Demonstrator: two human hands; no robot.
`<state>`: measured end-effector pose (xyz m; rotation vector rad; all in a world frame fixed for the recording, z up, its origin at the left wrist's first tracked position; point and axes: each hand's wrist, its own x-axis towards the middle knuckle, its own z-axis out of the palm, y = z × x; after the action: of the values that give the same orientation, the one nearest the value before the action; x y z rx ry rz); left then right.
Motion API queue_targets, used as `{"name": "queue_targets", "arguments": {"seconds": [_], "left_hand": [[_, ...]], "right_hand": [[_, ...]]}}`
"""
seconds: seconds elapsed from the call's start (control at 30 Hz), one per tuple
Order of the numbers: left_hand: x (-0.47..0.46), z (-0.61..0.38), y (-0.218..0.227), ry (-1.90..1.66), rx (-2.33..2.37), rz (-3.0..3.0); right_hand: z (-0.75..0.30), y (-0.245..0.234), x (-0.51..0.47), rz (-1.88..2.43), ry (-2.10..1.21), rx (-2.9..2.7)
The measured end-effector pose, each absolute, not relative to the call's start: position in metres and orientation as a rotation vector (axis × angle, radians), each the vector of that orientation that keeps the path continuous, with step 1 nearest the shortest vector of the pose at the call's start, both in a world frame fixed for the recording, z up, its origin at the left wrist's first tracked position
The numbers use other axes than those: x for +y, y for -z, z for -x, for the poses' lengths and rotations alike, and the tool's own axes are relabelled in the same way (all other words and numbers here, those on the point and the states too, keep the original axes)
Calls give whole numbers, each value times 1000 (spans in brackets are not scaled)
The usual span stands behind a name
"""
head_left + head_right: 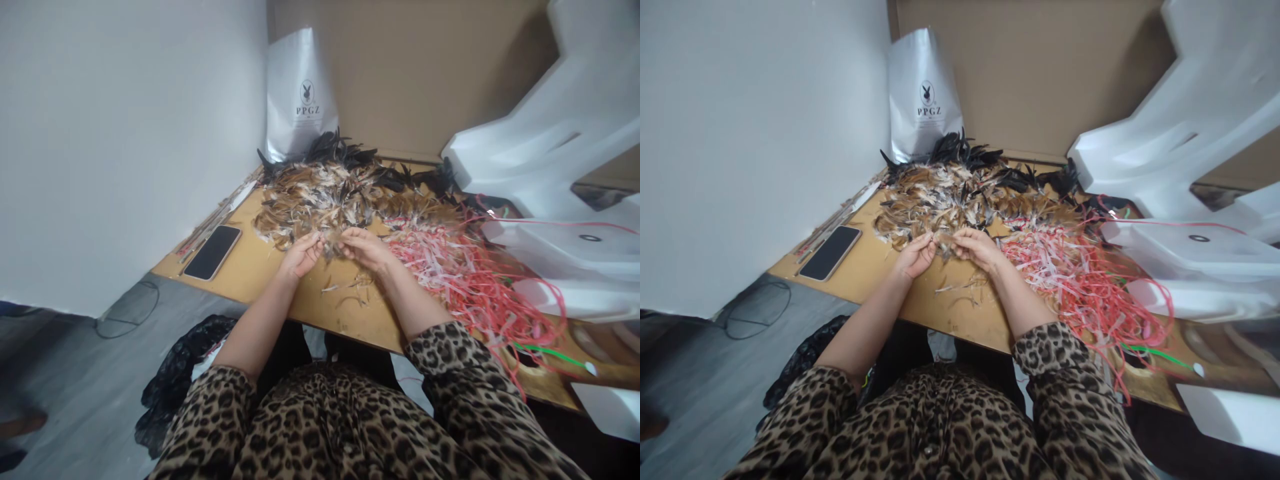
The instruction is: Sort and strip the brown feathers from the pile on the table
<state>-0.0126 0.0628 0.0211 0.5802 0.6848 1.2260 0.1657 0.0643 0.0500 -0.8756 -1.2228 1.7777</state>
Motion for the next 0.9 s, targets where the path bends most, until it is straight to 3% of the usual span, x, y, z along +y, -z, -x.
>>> {"name": "queue_targets", "arguments": {"seconds": [0.33, 0.63, 0.9], "left_hand": [[61, 6, -15, -1118, 620, -601], [60, 7, -13, -1039, 683, -699], [55, 5, -14, -956, 753, -844]], "right_hand": [[-139, -41, 58, 1013, -1094, -1413], [-157, -36, 68, 1048, -1281, -1327], [-155, -38, 68, 1048, -1252, -1375]]}}
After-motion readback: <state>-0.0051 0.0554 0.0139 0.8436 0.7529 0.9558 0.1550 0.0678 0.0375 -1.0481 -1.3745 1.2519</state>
